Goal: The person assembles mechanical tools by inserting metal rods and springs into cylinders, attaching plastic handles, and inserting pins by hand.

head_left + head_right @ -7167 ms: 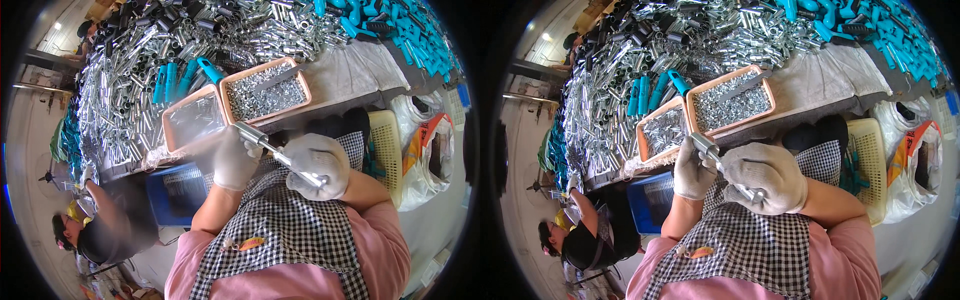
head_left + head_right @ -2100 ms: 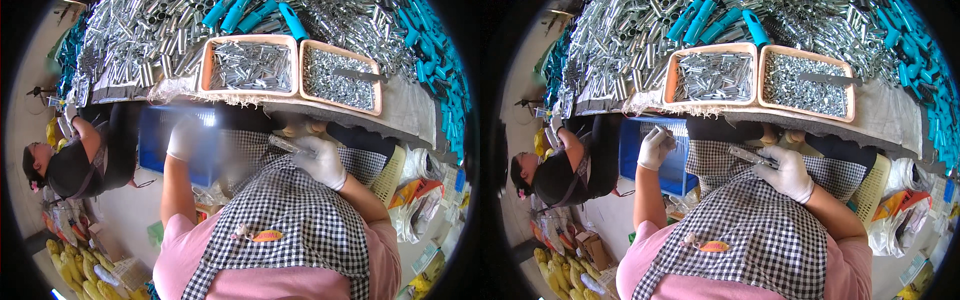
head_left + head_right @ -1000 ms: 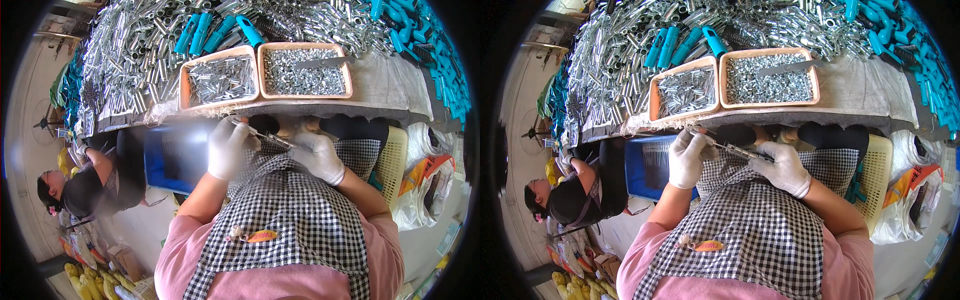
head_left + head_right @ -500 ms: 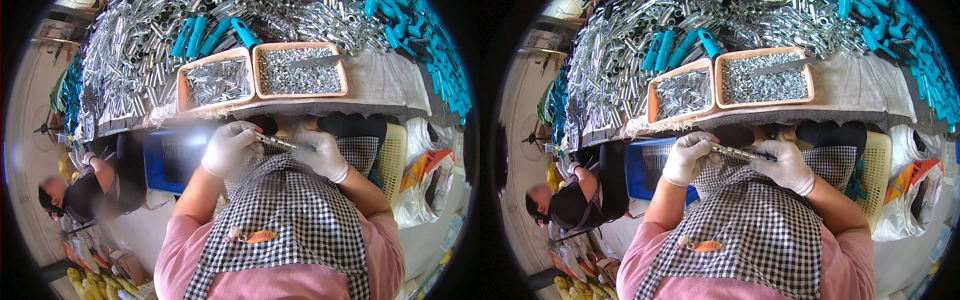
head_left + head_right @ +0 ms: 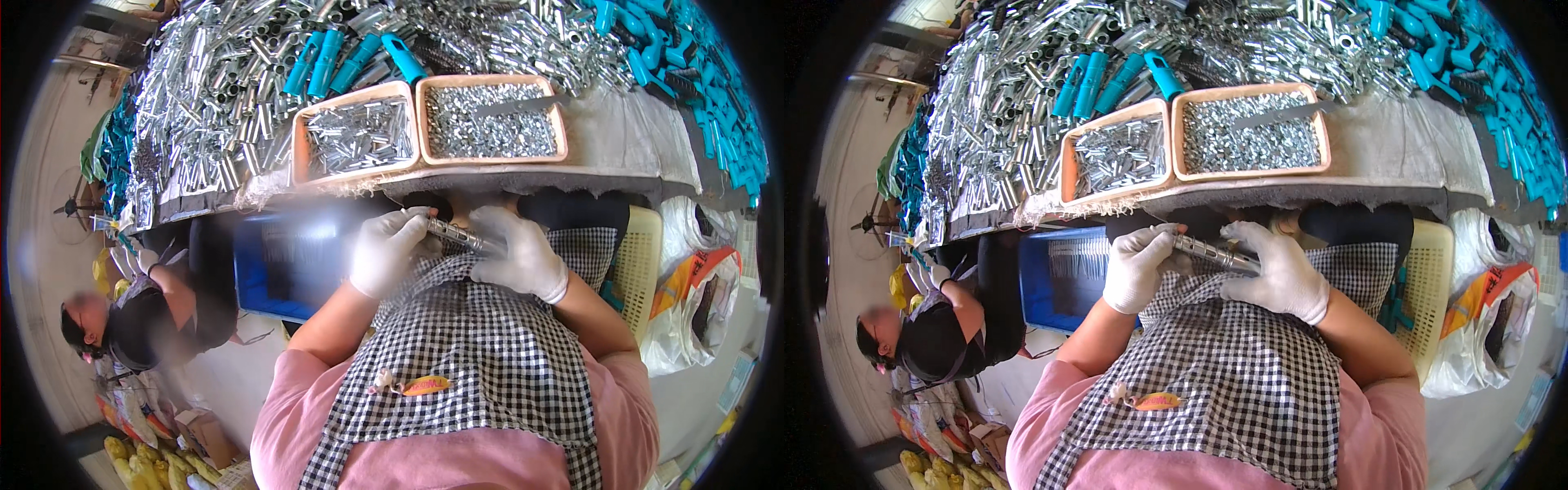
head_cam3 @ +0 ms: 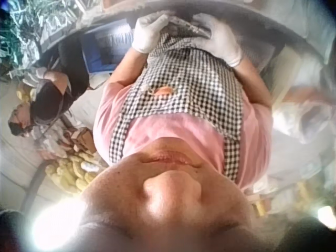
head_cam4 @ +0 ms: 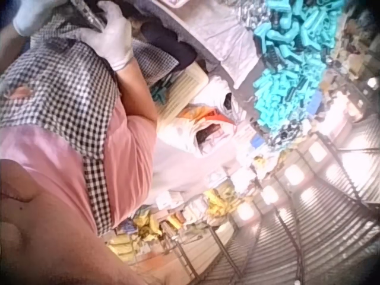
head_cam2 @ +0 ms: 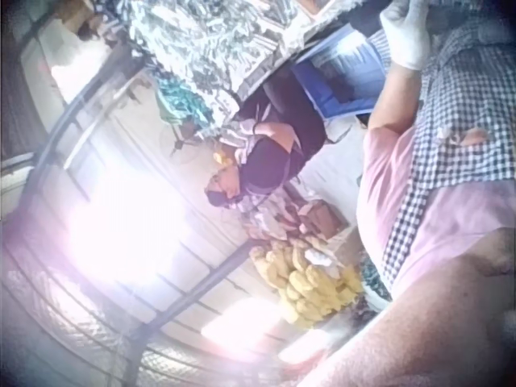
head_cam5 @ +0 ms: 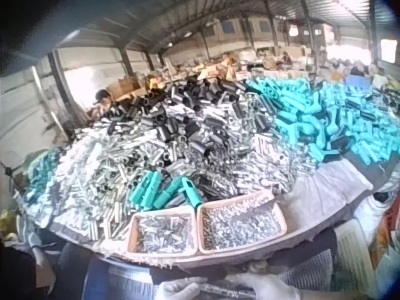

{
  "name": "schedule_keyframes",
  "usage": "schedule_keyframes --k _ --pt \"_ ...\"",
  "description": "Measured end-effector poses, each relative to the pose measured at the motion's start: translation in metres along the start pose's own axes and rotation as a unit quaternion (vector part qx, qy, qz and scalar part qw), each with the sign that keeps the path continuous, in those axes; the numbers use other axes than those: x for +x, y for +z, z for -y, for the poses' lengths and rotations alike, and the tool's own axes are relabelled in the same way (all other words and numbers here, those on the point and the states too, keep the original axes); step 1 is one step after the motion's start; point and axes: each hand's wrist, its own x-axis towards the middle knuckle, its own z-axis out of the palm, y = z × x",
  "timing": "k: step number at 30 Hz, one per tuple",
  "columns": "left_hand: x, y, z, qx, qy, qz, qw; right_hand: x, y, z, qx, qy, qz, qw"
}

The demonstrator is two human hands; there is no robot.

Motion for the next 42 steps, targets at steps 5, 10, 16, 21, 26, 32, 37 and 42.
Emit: schedule_keyframes --k 5,10,16,21,26,32,37,42 --pt "-0.005 0.007 -0.008 0.06 0.007 0.002 0.998 -0.002 -0.001 -0.01 -0.173 -0.15 -0.023 0.973" --pt "0.003 0.003 -0.015 0.17 0.062 0.073 0.981 -0.01 0.003 -0.013 -0.067 -0.107 -0.055 0.991" --pt "0.055 -0.003 -0.082 0.313 0.255 0.125 0.906 -0.013 -0.009 -0.019 0.147 0.055 -0.102 0.982" --pt "0.188 0.02 -0.163 0.547 0.187 -0.21 0.788 -0.013 -0.022 -0.001 0.292 0.06 -0.132 0.945" --pt "0.242 0.045 -0.165 0.636 0.133 -0.132 0.748 -0.023 -0.034 -0.004 0.164 0.056 -0.16 0.972" --pt "0.184 0.006 -0.162 0.368 0.407 -0.148 0.823 -0.029 -0.044 0.008 0.097 0.073 -0.162 0.979" --pt "0.079 0.012 -0.144 0.002 0.242 0.033 0.97 -0.023 -0.039 -0.013 0.126 0.064 -0.157 0.977" --pt "0.026 0.005 -0.084 0.027 0.119 0.062 0.991 -0.014 -0.032 0.002 0.072 0.088 -0.086 0.99"
